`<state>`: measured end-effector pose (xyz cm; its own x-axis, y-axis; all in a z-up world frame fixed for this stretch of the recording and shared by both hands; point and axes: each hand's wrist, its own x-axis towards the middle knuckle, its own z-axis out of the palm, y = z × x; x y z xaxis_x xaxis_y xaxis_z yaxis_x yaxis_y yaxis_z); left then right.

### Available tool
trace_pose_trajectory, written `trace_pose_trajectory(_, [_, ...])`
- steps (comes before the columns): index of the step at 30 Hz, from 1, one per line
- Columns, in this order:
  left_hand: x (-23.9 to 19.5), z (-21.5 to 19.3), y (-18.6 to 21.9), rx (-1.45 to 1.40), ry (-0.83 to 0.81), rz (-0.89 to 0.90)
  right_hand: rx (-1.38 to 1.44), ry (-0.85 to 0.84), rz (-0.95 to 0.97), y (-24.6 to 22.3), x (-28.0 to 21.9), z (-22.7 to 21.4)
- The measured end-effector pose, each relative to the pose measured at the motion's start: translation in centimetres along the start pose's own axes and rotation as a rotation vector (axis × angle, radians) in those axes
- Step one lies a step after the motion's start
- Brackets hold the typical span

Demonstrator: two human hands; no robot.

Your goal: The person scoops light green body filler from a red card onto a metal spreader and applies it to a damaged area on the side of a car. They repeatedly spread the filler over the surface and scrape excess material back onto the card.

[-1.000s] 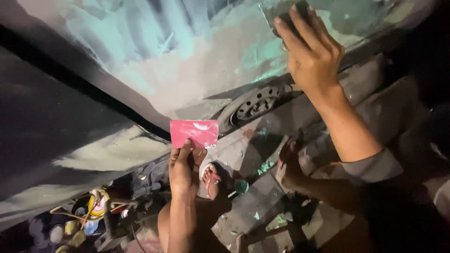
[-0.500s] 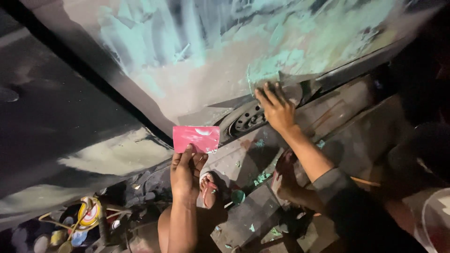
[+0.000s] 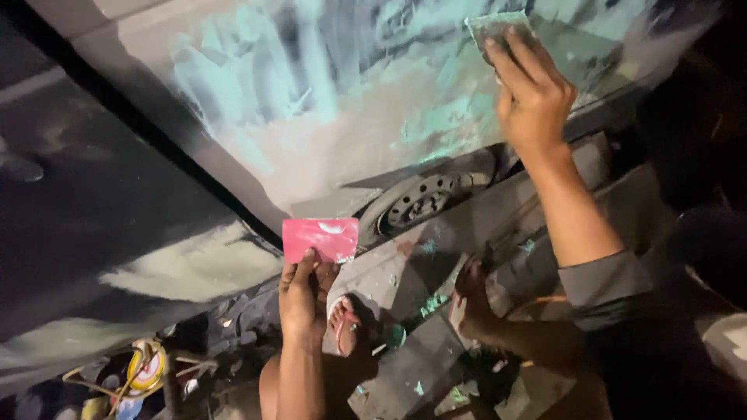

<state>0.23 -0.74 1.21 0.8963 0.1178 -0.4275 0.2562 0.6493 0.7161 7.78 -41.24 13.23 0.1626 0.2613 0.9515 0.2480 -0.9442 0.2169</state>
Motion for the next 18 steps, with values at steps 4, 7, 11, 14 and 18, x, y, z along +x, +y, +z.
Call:
trace_pose_trajectory(4, [0.5,-1.0,0.3,-0.006,-0.016,0.027,-0.014,-0.104,0.038,-1.6,-2.2,1.8])
trace_pose_trajectory(7, [0.2,-1.1,0.5,0.016,-0.008,0.017,-0.075,-0.158,0.107,-4.5,-4.7,2.9])
trace_pose_trajectory(11, [0.1,-0.7,0.2,0.038,-0.063,0.038,-0.070,-0.208,0.125,-6.9,-10.2,4.1])
trace_pose_trajectory(14, [0.3,-0.6,-0.2,0.023,-0.068,0.035,-0.079,-0.268,0.131,-8.1,-13.2,4.4])
trace_pose_trajectory(18, [0.3,0.2,-0.7,0.027,-0.032,0.017,0.026,-0.853,0.338,-7.7,-20.3,6.4])
